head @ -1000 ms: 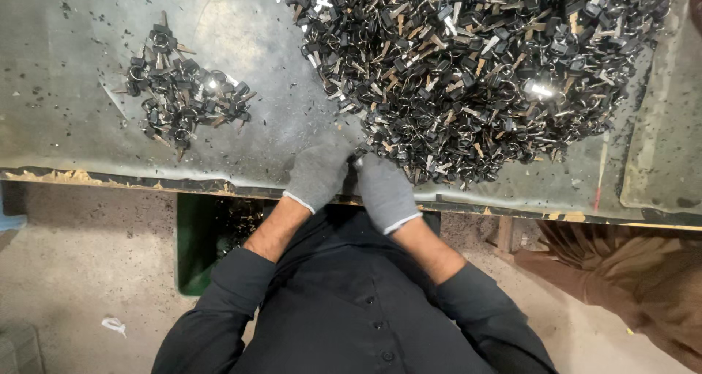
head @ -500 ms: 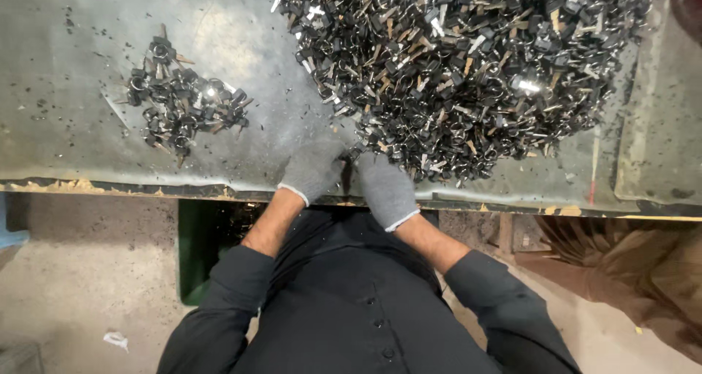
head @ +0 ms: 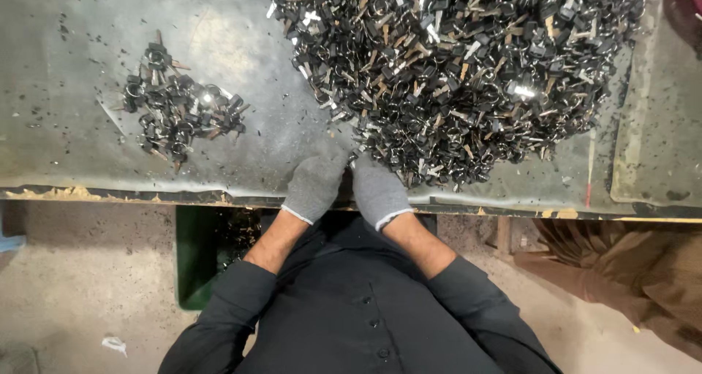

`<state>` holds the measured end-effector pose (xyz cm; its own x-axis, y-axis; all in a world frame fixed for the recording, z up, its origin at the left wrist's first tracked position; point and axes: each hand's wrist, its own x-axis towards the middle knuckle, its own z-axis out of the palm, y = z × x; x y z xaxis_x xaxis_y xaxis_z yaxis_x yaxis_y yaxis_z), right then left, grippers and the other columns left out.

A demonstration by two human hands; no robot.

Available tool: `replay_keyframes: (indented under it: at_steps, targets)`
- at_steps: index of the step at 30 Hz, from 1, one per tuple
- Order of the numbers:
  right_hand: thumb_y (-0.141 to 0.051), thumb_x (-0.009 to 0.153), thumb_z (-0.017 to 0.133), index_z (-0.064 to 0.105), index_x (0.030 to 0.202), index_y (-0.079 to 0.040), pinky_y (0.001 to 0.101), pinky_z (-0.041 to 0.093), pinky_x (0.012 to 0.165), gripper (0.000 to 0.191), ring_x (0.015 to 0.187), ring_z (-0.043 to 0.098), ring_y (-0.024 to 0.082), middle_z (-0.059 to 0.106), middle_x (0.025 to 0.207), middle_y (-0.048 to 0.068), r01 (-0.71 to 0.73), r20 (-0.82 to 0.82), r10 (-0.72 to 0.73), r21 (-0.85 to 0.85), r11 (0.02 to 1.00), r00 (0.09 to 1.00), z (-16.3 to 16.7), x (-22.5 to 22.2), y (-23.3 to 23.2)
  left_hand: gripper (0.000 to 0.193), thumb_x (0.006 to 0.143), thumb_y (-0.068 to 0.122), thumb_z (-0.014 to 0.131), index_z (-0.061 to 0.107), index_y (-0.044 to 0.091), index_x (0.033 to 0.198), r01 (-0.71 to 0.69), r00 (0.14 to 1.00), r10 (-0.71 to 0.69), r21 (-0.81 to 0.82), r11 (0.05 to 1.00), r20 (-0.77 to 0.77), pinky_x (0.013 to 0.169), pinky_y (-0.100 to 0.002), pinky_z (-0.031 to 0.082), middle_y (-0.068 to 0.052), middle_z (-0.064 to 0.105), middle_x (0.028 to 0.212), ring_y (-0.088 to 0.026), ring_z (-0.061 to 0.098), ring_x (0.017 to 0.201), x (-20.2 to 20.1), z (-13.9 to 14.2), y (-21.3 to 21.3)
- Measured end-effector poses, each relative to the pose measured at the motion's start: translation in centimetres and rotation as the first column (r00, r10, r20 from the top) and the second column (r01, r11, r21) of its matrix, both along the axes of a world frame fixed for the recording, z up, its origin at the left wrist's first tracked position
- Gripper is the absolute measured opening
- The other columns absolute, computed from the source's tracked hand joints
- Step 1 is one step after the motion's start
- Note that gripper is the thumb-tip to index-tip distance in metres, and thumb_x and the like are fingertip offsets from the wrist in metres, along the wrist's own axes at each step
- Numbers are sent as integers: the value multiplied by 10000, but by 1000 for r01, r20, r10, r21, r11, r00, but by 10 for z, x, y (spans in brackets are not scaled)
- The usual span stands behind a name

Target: The person, wearing gray gloves, sits at a workbench and repeatedly picks small metal components one at a time from a large pile and places selected ones onto a growing pile on the left side of the table. The sorting continues throughout the clip.

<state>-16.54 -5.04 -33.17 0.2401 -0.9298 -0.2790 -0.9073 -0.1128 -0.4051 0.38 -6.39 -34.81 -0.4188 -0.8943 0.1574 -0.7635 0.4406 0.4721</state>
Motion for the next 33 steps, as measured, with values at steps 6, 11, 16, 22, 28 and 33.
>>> replay_keyframes:
  at_steps: [6, 11, 16, 22, 28, 33]
  targets:
    - [-176, 961, 591, 549, 1008, 26, 505, 593, 735, 211, 859, 720, 433, 702, 956, 281, -55, 52, 57, -40, 998, 997, 11, -3, -4, 340, 800, 104, 727, 653, 103, 1131, -50, 995, 45, -52, 997, -84, 686, -507, 539, -167, 681, 901, -385, 677, 782, -1, 8, 2]
    - [-181, 976, 595, 585, 1049, -5, 520, 565, 701, 192, 821, 712, 411, 702, 887, 222, 9, 74, -10, 12, 1000, 997, 17, 0, 5, 414, 766, 18, 675, 660, 49, 1179, -147, 971, 140, -21, 989, -194, 713, -495, 545, -167, 681, 913, -378, 680, 807, 0, 8, 8]
    - [-72, 863, 596, 615, 1056, 13, 469, 573, 667, 213, 817, 718, 385, 691, 878, 191, -82, -44, 71, -343, 936, 997, 10, 11, 17, 362, 771, -29, 614, 669, 74, 1114, -106, 970, 81, -97, 990, -230, 736, -484, 552, -142, 700, 947, -359, 689, 827, -1, -4, 6]
    - [-197, 906, 624, 614, 992, 14, 519, 553, 732, 228, 842, 697, 437, 686, 865, 246, -102, 111, 94, 65, 993, 989, 4, 3, -10, 316, 812, -10, 649, 684, 80, 1113, -50, 969, 37, -49, 998, -246, 729, -485, 549, -150, 683, 909, -375, 676, 821, 3, -3, 10]
    - [-301, 993, 560, 529, 1187, 6, 535, 535, 838, 365, 954, 675, 470, 689, 976, 271, 37, 189, -73, 187, 982, 979, 5, -6, -9, 239, 830, 52, 692, 707, 119, 1058, -201, 956, 189, -30, 979, -222, 651, -488, 547, -122, 658, 812, -358, 675, 734, 6, 1, 18]
    - [-220, 1003, 589, 558, 1158, 72, 542, 526, 862, 333, 1021, 648, 472, 657, 1057, 309, -14, 200, 19, -22, 1000, 980, 19, 2, 13, 168, 805, 122, 755, 653, 105, 938, -223, 964, 212, -53, 973, -162, 661, -508, 502, -136, 622, 822, -392, 648, 761, 7, -4, 27]
